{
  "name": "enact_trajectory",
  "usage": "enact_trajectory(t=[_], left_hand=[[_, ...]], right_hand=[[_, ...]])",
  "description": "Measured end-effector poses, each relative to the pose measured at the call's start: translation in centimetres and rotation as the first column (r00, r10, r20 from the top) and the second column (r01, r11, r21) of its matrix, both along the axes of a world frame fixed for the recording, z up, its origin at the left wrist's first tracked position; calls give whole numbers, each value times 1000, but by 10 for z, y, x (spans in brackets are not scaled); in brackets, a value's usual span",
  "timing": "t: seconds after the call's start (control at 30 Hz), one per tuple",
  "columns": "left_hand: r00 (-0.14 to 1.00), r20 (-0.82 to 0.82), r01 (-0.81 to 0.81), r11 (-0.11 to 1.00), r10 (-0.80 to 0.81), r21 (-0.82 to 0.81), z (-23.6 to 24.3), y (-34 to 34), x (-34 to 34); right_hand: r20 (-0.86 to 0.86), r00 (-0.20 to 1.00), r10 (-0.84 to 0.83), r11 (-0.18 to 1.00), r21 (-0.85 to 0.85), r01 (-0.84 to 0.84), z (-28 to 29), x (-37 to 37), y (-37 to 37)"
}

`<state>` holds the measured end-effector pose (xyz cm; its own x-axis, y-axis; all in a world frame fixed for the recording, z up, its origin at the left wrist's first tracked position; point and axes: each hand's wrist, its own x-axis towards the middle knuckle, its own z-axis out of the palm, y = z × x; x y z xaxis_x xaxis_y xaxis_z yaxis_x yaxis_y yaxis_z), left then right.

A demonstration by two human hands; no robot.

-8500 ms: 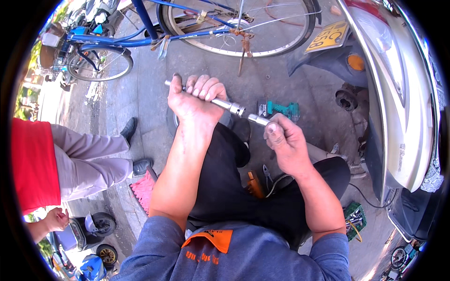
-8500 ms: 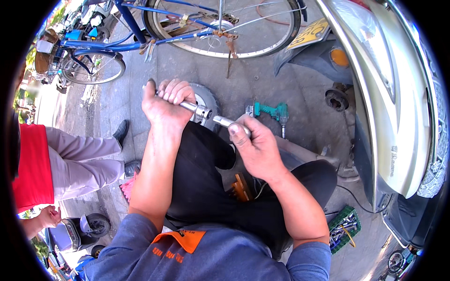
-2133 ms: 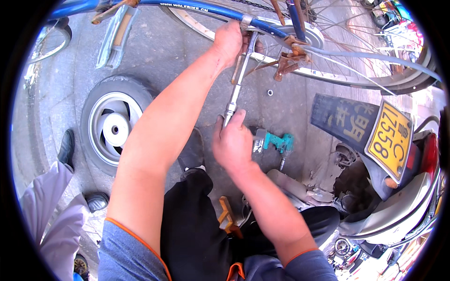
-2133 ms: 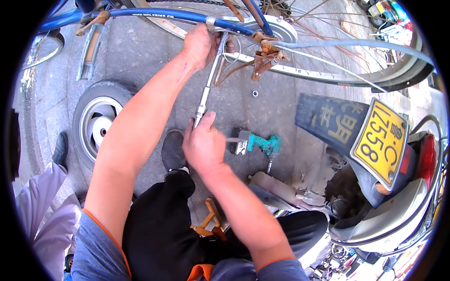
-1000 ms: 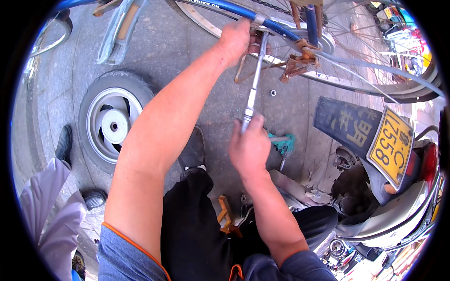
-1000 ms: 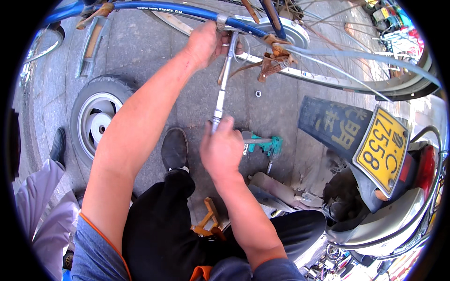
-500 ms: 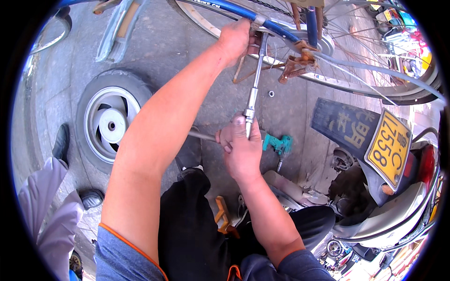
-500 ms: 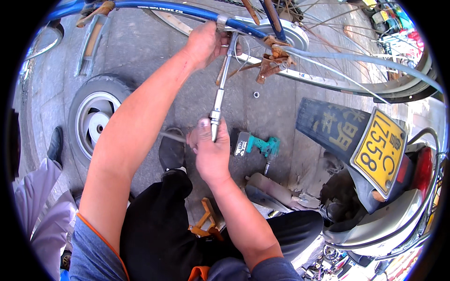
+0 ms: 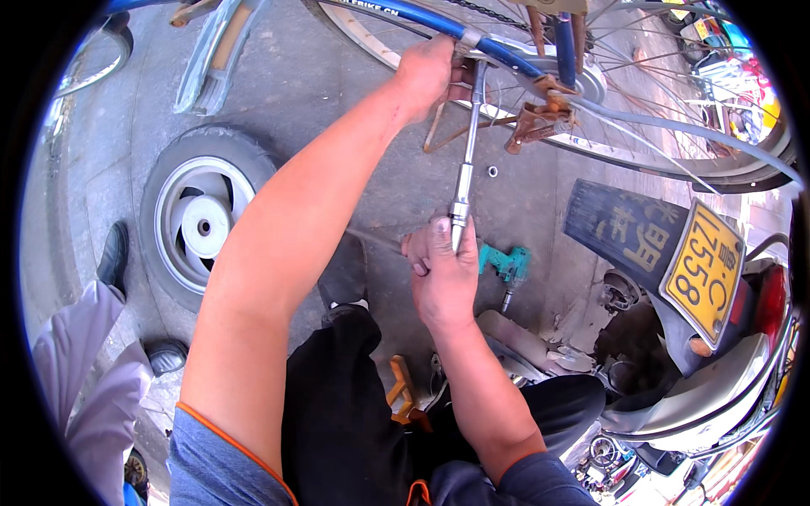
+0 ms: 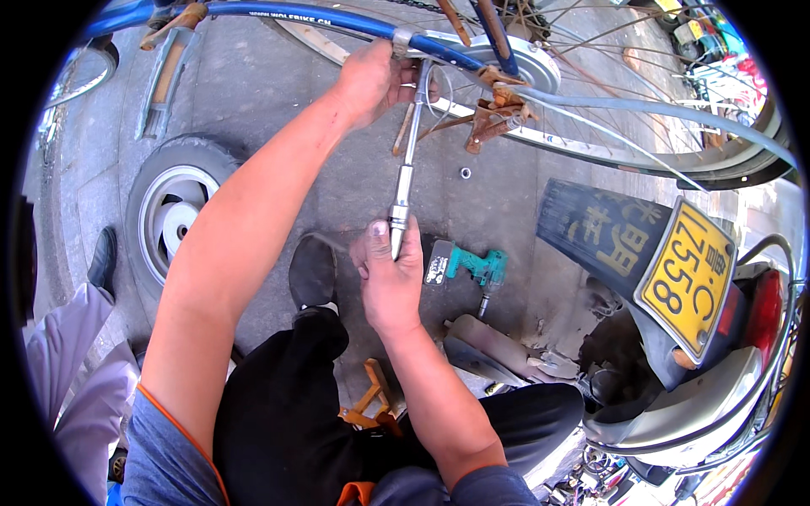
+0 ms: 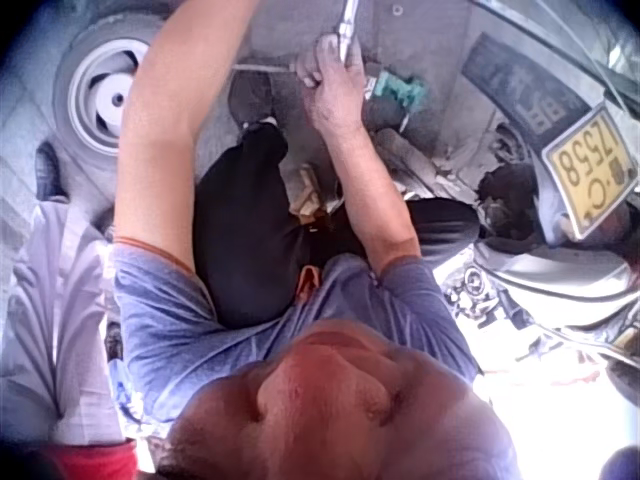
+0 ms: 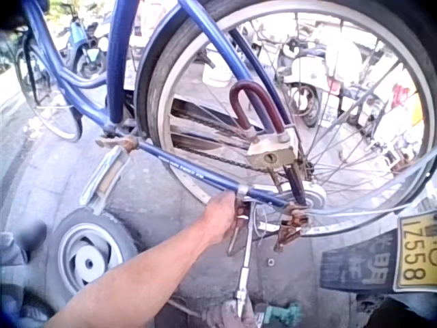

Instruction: The person works on the rear wheel area of a bicycle using a socket wrench and by hand, manipulating bolts and components on the frame and axle.

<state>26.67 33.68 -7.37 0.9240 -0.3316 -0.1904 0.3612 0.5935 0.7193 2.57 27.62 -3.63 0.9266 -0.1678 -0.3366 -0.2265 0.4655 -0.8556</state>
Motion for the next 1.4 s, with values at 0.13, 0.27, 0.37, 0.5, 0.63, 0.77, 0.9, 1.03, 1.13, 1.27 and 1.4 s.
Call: enact_trajectory(t=[0.13,0.27,0.37,0.5,0.63,0.77,0.9,1.03,1.13,1.27,1.4], left_hand=[[999,-36,-15,1000,16,22,-1,0,2],[998,-58,-8,1000,7,-19,-7,0,2],[1000,-16,6,1000,-7,-26,-5,1,3],[999,-29,-38,999,37,-15,-3,-4,4],[999,-32,10,1000,-10,-8,-4,2,1],[1000,-2,12,1000,-12,-5,-2,-1,2],[1000,-9,-3,1000,3,-12,-4,1,1],[1000,-25,3,998,-2,61,-1,3,2],[996,19,-86,994,85,71,-9,1,6],[999,31,-32,997,31,63,-8,3,6],[998,55,23,999,-24,29,-6,4,7]], right_hand=[[-37,997,61,923,383,-42,1,4,-1],[-59,993,101,532,-840,-104,-2,6,16],[-188,966,180,-84,-981,-175,-26,7,-9],[-28,993,116,436,-897,-76,-9,2,-21],[-33,998,59,914,-399,-67,-10,-3,-5],[-26,997,75,997,8,-74,1,3,2],[-195,968,160,529,-811,-250,8,10,21],[-196,949,248,112,-967,-229,-34,0,2],[-285,919,273,21,-953,-302,-54,-21,3],[-490,825,281,-181,-871,-456,-92,-34,12],[-600,750,277,-234,-799,-553,-122,-27,17]])
